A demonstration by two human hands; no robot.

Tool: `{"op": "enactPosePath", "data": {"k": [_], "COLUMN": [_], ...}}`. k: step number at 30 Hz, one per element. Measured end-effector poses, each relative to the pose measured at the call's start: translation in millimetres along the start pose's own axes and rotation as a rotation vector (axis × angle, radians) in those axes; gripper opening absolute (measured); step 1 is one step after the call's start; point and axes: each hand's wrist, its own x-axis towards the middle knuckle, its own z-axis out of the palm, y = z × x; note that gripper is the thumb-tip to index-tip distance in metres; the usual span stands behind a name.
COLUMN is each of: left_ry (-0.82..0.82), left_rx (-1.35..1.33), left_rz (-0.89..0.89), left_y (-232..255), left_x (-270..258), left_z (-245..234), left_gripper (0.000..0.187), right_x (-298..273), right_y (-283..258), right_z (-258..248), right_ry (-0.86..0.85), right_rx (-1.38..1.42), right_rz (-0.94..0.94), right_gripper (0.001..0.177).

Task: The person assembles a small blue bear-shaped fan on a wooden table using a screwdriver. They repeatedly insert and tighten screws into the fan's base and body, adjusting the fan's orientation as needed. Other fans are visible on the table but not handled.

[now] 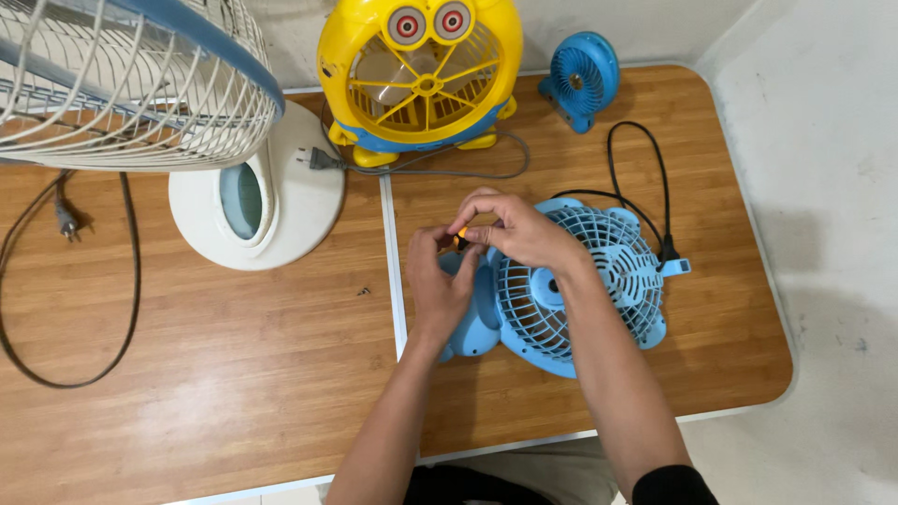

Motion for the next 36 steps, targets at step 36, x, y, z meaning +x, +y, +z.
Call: {"op": "enactPosePath", "data": {"k": [36], "left_ry": [-0.157], "left_rx": [0.166], "left_rz": [0.042], "left_y": [3], "left_x": [2], "left_z": [-3], "left_gripper": [0.028], "right_x": [-3], "right_y": [5], "right_z": [-5], "right_ry": [0.088], "right_rx": [-0.043], "right_rz": [-0.01], "right_gripper": [0.028]}}
